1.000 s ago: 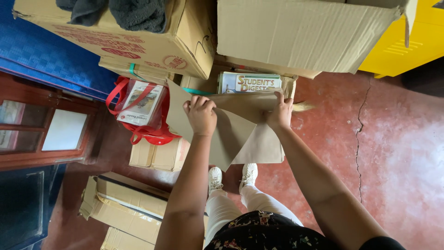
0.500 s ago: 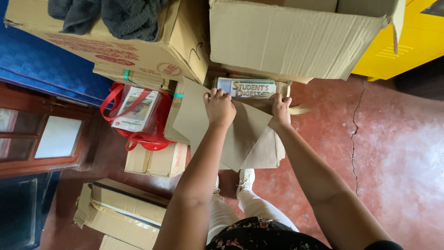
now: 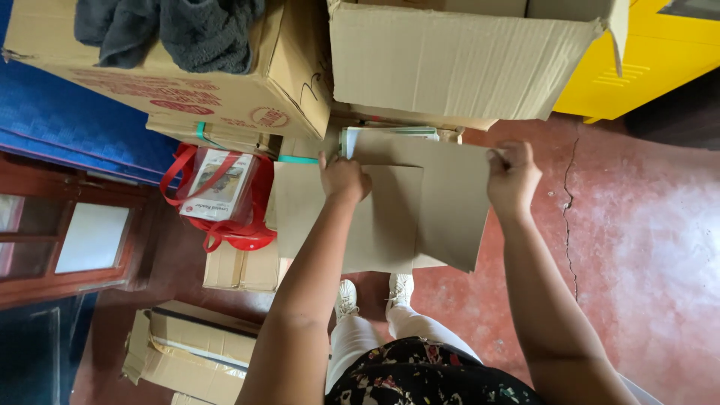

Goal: The person repeatedly folds individual brown paper sheets in half and places them into a cardboard box. The person handles the sheets one at a time, aligning edges before folding, and stacks the folded sheets inside the box.

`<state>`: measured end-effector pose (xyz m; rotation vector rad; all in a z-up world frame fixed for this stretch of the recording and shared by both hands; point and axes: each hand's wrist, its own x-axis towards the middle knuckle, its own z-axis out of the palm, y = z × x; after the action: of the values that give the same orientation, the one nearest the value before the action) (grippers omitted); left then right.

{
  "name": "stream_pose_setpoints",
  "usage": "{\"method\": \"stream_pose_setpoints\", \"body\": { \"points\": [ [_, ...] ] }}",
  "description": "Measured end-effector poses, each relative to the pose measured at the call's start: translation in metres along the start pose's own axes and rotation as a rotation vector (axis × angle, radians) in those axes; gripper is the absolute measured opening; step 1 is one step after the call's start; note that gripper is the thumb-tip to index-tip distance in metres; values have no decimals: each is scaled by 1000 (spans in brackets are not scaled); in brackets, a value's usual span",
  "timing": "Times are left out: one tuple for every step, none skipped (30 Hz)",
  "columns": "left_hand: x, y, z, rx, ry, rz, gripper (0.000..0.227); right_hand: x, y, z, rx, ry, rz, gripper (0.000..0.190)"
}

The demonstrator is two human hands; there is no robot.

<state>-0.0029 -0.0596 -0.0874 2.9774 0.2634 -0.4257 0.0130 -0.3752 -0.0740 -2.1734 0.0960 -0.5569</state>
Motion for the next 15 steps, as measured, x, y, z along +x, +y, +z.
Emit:
{"method": "stream_pose_setpoints", "body": {
  "points": [
    [2,0,0,1,1,6,32,0,-3,-1,-2,5,1,29],
    [4,0,0,11,-28,0,32,0,-6,-1,31,-3,-14,30],
    [6,0,1,21,-58,-6,34,0,-9,-2,64,-12,-29,31],
    [6,4,-1,21,-57,-5,34,-3,-6,8,63,-11,-30,31],
    [7,7,-2,5,-58,3,36,-6,-3,17,-2,-10,-65,25],
    [8,10,-4,-11,-58,9,42,-8,0,27,-66,-11,-100,25],
    [12,8,1,-11,-57,8,42,-10,17,40,-65,-10,-101,25],
    [14,6,8,12,-83,32,41,-14,35,51,-109,-66,-45,23],
    [18,4,14,34,-110,56,41,-17,52,63,-153,-122,12,22],
    [16,3,16,35,-110,56,41,-20,60,67,-153,-122,13,22],
    [15,1,19,43,-119,59,40,-23,67,71,-211,-184,83,20],
    [12,0,21,50,-129,63,40,-27,75,74,-269,-246,153,18],
    [6,1,18,50,-131,63,40,-30,62,68,-270,-247,154,18],
    [2,1,13,41,-145,68,43,-31,49,64,-219,-183,11,19],
    [-4,1,9,32,-159,74,48,-32,35,59,-168,-119,-131,24]
  ]
}}
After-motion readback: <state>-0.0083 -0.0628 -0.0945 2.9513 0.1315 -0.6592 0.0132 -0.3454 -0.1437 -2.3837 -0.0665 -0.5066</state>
